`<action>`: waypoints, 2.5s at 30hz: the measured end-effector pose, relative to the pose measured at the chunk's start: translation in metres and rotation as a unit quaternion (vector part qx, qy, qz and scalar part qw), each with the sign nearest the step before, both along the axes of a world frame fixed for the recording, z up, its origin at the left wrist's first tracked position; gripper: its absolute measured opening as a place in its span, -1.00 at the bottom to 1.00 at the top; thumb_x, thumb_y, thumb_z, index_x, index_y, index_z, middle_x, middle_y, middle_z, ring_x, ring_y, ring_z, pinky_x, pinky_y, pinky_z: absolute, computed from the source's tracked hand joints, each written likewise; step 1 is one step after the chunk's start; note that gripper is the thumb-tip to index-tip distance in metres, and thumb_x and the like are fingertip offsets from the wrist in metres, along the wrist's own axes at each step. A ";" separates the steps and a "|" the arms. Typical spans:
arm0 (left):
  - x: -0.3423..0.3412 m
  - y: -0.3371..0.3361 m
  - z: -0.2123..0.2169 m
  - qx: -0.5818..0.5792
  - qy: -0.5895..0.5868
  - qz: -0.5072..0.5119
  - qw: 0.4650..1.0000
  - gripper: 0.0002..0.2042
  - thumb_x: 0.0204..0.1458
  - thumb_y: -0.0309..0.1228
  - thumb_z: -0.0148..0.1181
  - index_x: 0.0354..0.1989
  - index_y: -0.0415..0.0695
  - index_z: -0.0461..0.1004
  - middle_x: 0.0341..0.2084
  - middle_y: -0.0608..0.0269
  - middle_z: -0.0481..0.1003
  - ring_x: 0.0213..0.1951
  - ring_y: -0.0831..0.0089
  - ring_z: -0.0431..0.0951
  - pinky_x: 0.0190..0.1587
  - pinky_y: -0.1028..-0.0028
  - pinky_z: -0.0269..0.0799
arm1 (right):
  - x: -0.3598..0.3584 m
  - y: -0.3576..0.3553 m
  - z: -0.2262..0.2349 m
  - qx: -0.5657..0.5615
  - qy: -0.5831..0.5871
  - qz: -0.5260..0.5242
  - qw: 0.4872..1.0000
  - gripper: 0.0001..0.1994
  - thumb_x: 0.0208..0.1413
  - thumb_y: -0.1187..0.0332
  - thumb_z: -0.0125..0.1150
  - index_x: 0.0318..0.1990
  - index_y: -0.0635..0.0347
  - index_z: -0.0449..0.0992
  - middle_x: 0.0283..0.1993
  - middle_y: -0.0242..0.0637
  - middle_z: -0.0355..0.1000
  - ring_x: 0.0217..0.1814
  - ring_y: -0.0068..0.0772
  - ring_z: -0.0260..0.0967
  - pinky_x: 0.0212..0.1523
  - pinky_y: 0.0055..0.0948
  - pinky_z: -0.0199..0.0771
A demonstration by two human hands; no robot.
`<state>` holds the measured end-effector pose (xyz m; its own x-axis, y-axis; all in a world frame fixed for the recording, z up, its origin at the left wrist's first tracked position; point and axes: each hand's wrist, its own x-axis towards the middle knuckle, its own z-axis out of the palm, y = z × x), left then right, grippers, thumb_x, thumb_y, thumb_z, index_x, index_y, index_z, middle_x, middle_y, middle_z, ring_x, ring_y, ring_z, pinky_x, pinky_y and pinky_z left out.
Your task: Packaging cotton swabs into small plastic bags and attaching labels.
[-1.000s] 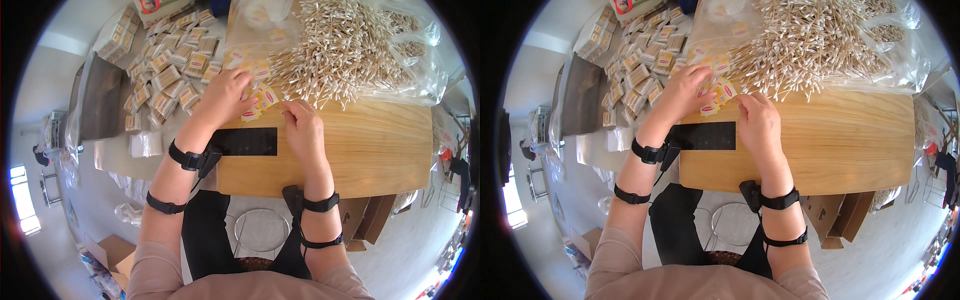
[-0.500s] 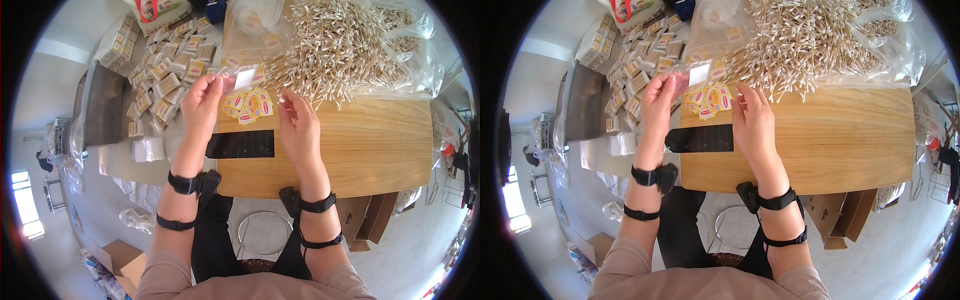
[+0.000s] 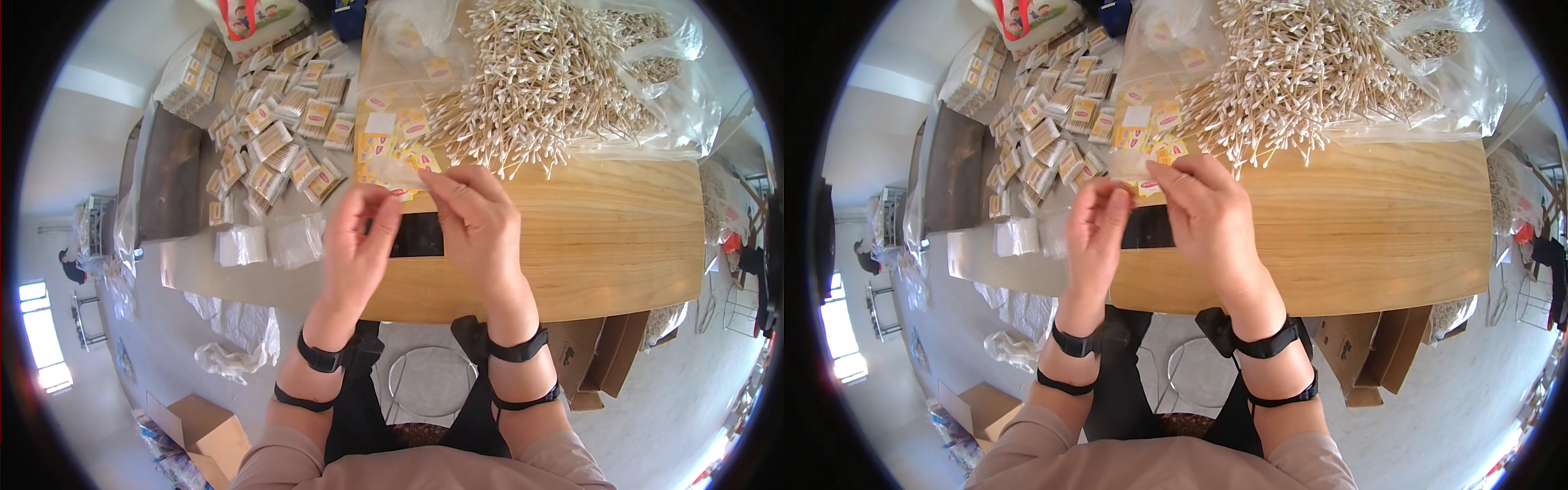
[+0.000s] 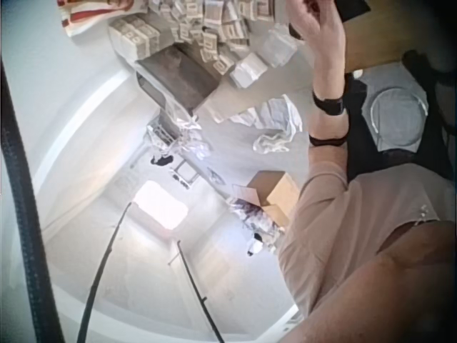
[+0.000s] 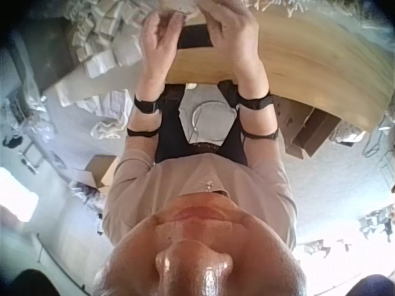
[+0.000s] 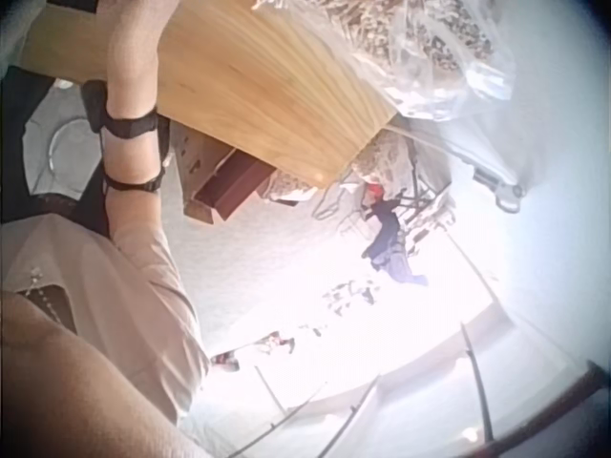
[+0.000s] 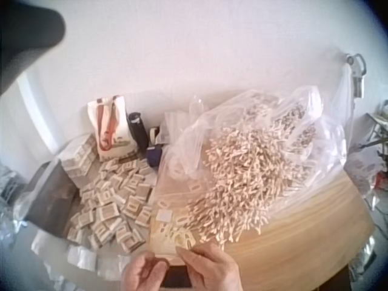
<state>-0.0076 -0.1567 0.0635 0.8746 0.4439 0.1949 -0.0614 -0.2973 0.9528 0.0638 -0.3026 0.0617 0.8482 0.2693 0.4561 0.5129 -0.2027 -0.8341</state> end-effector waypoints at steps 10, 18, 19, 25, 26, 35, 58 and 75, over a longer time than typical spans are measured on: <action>-0.001 -0.004 -0.004 -0.260 -0.009 -0.079 0.962 -0.88 0.26 -0.47 0.09 -0.18 -0.27 0.49 -0.36 0.30 0.55 -0.31 0.63 0.48 -0.20 0.63 0.39 | -0.007 0.007 0.005 -0.005 -0.095 0.057 0.994 -0.61 -0.20 0.68 0.23 -0.10 0.26 0.59 -0.22 -0.24 0.43 -0.27 -0.17 0.40 -0.26 -0.27 0.48; 0.000 -0.001 -0.007 -0.210 0.031 -0.071 0.975 -0.94 0.18 -0.54 0.17 -0.29 -0.27 0.52 -0.43 0.35 0.54 -0.38 0.66 0.47 -0.31 0.64 0.40 | -0.003 0.004 0.003 -0.029 -0.084 0.069 0.994 -0.73 -0.15 0.63 0.25 -0.20 0.24 0.60 -0.39 -0.25 0.49 -0.31 -0.15 0.40 -0.30 -0.26 0.46; 0.000 0.001 -0.008 -0.147 0.032 -0.068 0.986 -0.96 0.15 -0.55 0.20 -0.32 -0.27 0.52 -0.46 0.34 0.54 -0.40 0.65 0.48 -0.32 0.63 0.40 | -0.004 0.005 0.004 -0.030 -0.084 0.071 0.994 -0.73 -0.15 0.63 0.25 -0.20 0.24 0.60 -0.39 -0.25 0.49 -0.31 -0.15 0.40 -0.30 -0.26 0.46; 0.000 0.005 -0.001 0.073 0.035 -0.069 0.994 -0.93 0.02 -0.60 0.27 -0.42 -0.26 0.49 -0.54 0.22 0.51 -0.47 0.49 0.50 -0.39 0.53 0.40 | -0.005 0.005 0.003 -0.055 -0.030 0.072 0.995 -0.77 -0.18 0.66 0.22 -0.29 0.24 0.56 -0.43 -0.23 0.45 -0.33 -0.12 0.40 -0.32 -0.23 0.45; 0.000 0.003 0.002 0.108 0.042 -0.070 0.991 -0.91 -0.01 -0.61 0.29 -0.43 -0.26 0.47 -0.55 0.19 0.50 -0.47 0.44 0.51 -0.40 0.49 0.40 | -0.005 0.005 0.001 -0.061 -0.051 0.059 0.995 -0.78 -0.18 0.66 0.21 -0.31 0.24 0.55 -0.44 -0.23 0.43 -0.33 -0.12 0.40 -0.32 -0.22 0.44; 0.003 -0.001 -0.011 0.295 -0.077 -0.039 0.952 -0.80 -0.18 -0.67 0.30 -0.44 -0.18 0.40 -0.51 0.17 0.46 -0.46 0.15 0.47 -0.42 0.28 0.42 | -0.013 0.012 -0.001 -0.026 0.046 0.038 0.998 -0.78 -0.10 0.64 0.15 -0.26 0.28 0.60 -0.38 -0.13 0.45 -0.36 -0.13 0.44 -0.36 -0.28 0.44; -0.002 0.035 -0.014 -0.180 -0.039 0.056 0.981 -0.82 0.18 -0.28 0.25 -0.32 -0.13 0.49 -0.54 0.47 0.41 -0.52 0.72 0.29 -0.46 0.66 0.19 | 0.002 -0.010 0.001 0.208 0.553 0.333 0.735 -0.63 0.11 0.58 0.00 0.08 0.37 0.51 -0.57 -0.32 0.47 -0.56 -0.57 0.41 -0.49 -0.62 0.37; -0.051 0.158 -0.036 0.596 0.057 0.227 0.768 -0.84 0.03 -0.30 0.33 -0.43 -0.06 0.48 -0.49 0.23 0.49 -0.52 0.15 0.47 -0.49 0.27 0.38 | 0.008 0.003 -0.032 0.023 0.218 -0.061 0.974 -0.89 0.04 0.65 0.21 -0.27 0.31 0.46 -0.33 -0.33 0.43 -0.40 -0.57 0.39 -0.37 -0.57 0.43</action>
<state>-0.0587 0.0017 0.0277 0.7244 0.2734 0.6329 0.3692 -0.9291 -0.0211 0.0721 -0.2996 0.0298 0.9884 0.1415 0.0551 0.0827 -0.1972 -0.9769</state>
